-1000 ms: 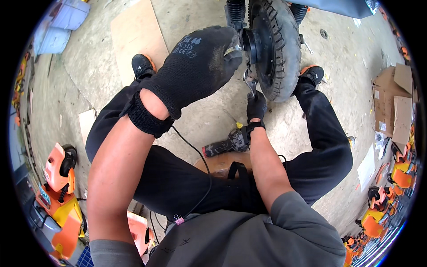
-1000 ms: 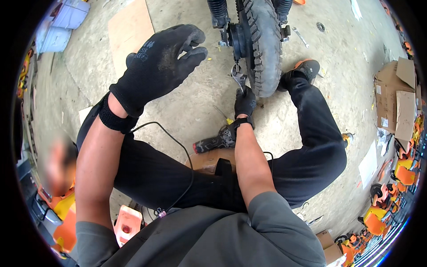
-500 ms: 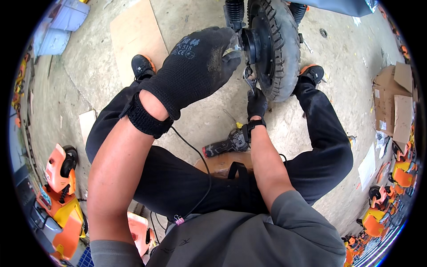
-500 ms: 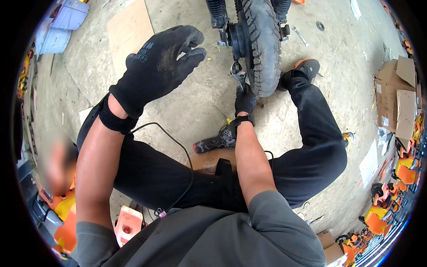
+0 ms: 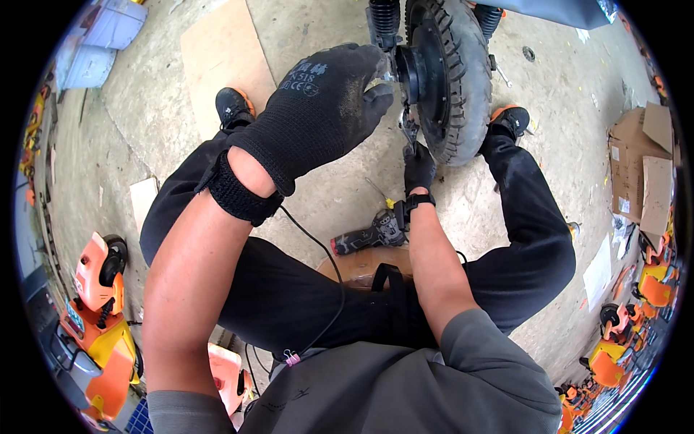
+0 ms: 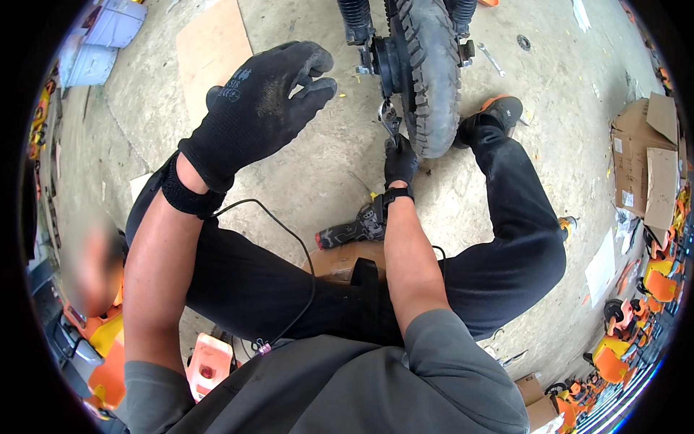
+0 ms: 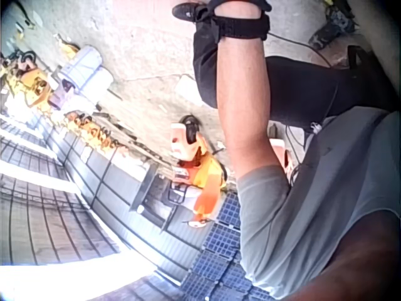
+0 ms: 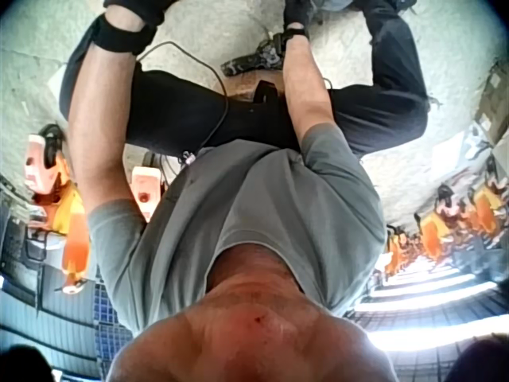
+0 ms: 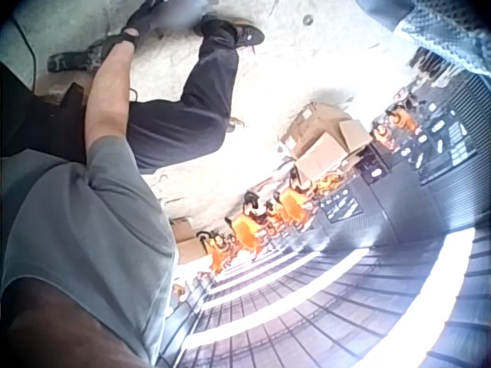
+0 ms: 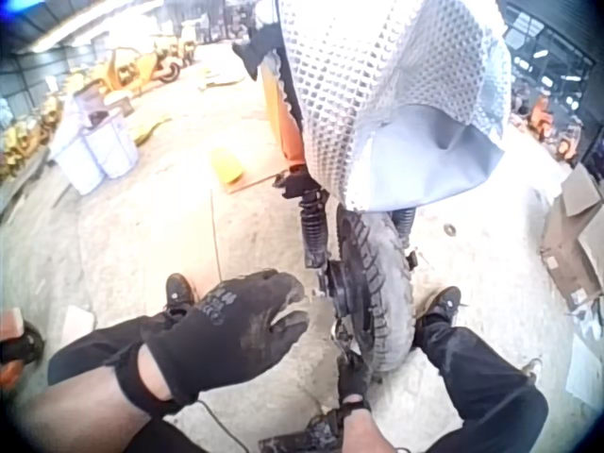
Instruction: The person uses a wrench and a socket wrench to tighten and loosen bolts on the rear wheel assembly of an electric scooter. They alternate between using the tools and rotating the wheel by hand.
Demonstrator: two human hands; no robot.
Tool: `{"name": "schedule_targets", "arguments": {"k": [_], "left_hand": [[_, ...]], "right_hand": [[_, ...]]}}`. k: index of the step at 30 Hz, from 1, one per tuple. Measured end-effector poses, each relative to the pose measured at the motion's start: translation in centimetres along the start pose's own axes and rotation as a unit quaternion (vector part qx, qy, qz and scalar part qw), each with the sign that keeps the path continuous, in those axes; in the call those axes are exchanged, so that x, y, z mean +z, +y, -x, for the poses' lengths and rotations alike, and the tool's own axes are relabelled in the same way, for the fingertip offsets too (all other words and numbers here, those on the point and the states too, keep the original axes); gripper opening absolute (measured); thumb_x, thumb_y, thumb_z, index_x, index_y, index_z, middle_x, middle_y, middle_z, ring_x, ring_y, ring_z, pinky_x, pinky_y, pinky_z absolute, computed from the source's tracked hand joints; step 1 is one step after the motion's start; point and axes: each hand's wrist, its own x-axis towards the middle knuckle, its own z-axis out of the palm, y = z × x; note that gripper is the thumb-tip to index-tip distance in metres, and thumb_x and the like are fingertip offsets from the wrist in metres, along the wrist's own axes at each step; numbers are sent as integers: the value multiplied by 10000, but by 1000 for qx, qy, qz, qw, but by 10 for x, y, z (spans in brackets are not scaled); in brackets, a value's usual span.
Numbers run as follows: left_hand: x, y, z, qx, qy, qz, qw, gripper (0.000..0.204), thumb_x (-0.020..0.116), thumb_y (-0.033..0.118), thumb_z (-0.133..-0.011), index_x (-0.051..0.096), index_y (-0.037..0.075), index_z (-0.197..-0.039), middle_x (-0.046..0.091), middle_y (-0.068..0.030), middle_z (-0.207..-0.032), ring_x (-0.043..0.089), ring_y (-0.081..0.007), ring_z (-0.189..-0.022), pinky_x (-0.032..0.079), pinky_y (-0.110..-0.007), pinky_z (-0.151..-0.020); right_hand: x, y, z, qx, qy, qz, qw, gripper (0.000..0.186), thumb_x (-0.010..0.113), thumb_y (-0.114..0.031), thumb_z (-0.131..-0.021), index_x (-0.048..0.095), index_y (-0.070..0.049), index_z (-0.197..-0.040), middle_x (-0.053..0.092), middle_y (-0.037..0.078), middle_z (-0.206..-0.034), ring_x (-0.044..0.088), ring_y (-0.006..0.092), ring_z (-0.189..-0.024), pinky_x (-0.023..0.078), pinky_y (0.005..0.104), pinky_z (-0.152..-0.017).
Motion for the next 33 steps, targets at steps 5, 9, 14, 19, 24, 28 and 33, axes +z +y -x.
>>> {"name": "schedule_targets", "arguments": {"k": [5, 9, 14, 19, 24, 28, 33], "left_hand": [[2, 0, -3, -10, -8, 21, 1000, 308, 694, 196, -854, 605, 6, -1078, 665, -154, -976, 665, -268, -861, 529, -324, -745], [1, -1, 0, -6, -7, 7, 1000, 303, 694, 191, -852, 603, 4, -1073, 661, -158, -964, 658, -277, -859, 523, -330, -741], [2, 1, -3, -6, -10, 17, 1000, 310, 694, 197, -852, 602, 1, -1074, 657, -163, -964, 655, -279, -857, 522, -333, -738], [1, 0, -2, -3, -10, 6, 1000, 315, 700, 190, -849, 599, -4, -1075, 657, -163, -964, 654, -274, -853, 523, -331, -738], [2, -1, -1, -4, -4, 19, 1000, 313, 702, 185, -847, 595, -2, -1075, 659, -157, -967, 658, -261, -831, 526, -322, -723], [1, 1, -3, -3, -4, 10, 1000, 313, 706, 189, -842, 597, 5, -1071, 663, -147, -955, 658, -252, -807, 524, -320, -706], [3, -3, 0, 14, 15, 6, 1000, 316, 710, 190, -838, 599, 12, -1075, 667, -139, -934, 652, -245, -791, 521, -315, -697]], "right_hand": [[8, 20, -8, -13, 38, -37, 998, 379, 655, -230, -852, 628, -15, -1163, 669, 186, -1061, 636, 303, -981, 464, 367, -857], [6, 11, -2, -8, 19, -51, 999, 384, 658, -228, -856, 623, -10, -1170, 677, 175, -1052, 641, 282, -960, 470, 352, -841], [9, 14, 1, -18, 23, -90, 996, 380, 637, -255, -888, 618, -1, -1170, 693, 132, -945, 634, 206, -846, 482, 337, -791], [12, 19, -2, 64, -58, -158, 984, 276, 573, -217, -936, 652, -19, -1110, 666, 46, -845, 590, 121, -695, 475, 279, -651], [15, 16, 0, 118, -99, -270, 950, 206, 545, -175, -946, 667, -52, -1057, 639, 11, -795, 562, 80, -630, 458, 234, -583], [13, 21, -4, 111, -109, -269, 951, 205, 547, -188, -946, 663, -50, -1042, 625, 8, -765, 558, 83, -615, 460, 234, -580], [11, 4, 5, 128, -98, -253, 954, 250, 525, -260, -965, 656, -51, -1002, 606, 20, -715, 549, 92, -568, 475, 246, -545]]}}
